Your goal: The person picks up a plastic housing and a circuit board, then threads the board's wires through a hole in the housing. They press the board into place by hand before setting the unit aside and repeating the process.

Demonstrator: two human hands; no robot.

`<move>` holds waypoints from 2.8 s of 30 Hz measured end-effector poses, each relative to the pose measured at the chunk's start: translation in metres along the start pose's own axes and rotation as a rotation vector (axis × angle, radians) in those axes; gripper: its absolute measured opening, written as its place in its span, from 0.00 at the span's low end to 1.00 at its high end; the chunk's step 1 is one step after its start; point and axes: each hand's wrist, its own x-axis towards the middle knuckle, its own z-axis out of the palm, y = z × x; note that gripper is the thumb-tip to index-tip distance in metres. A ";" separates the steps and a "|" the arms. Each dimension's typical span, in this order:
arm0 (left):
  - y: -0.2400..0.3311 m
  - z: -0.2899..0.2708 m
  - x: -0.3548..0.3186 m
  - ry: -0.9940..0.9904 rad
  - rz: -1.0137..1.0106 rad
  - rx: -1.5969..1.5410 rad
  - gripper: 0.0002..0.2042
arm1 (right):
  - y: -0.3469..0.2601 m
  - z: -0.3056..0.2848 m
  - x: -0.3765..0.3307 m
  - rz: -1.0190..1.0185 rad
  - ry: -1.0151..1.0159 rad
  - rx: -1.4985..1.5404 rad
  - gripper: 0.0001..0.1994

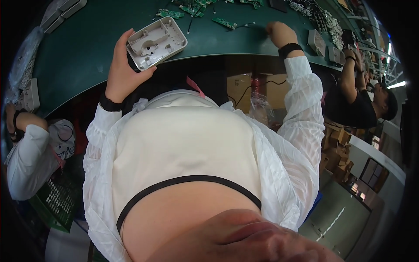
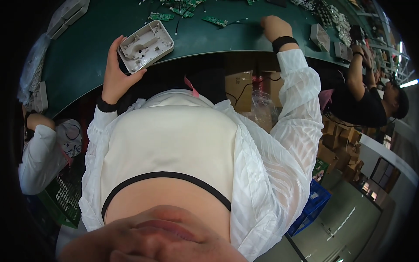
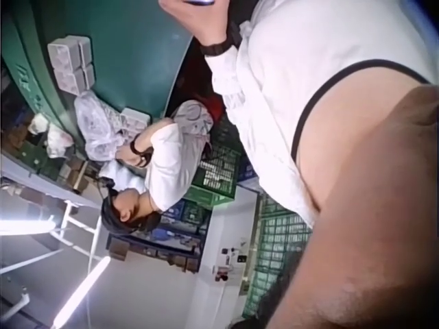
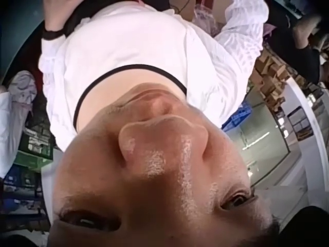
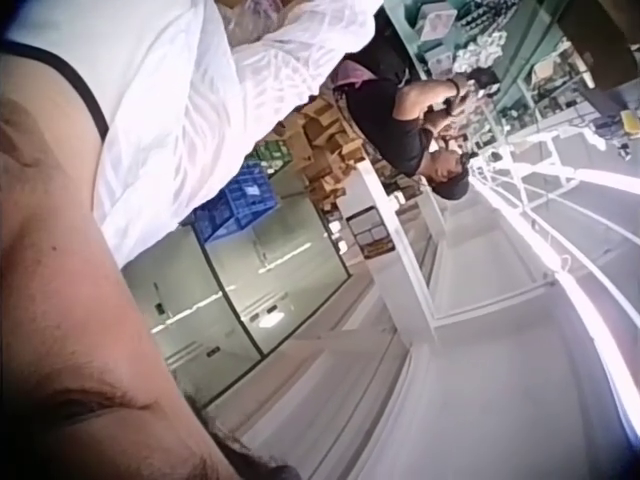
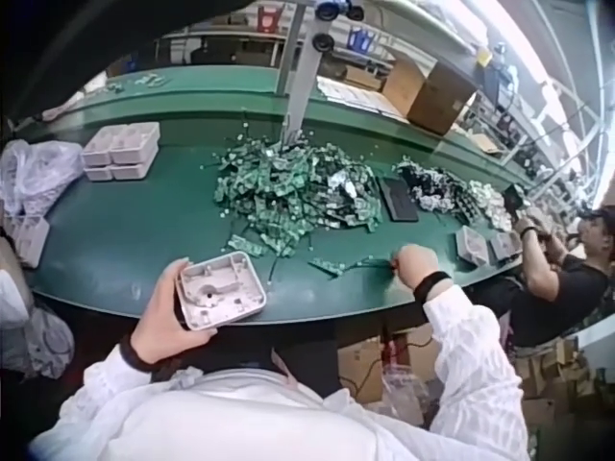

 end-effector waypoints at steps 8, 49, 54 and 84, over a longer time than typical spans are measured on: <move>0.006 -0.001 0.001 0.005 0.021 0.049 0.52 | 0.008 0.005 -0.023 0.272 0.253 0.445 0.14; 0.007 0.004 -0.013 0.077 0.103 0.067 0.59 | -0.292 -0.044 -0.041 -0.148 0.354 1.681 0.07; 0.010 0.006 -0.014 0.092 0.116 -0.007 0.59 | -0.292 -0.046 -0.037 -0.337 0.466 1.346 0.08; 0.001 -0.004 -0.012 0.029 0.047 -0.015 0.54 | -0.239 -0.039 -0.040 -0.033 -0.332 2.248 0.15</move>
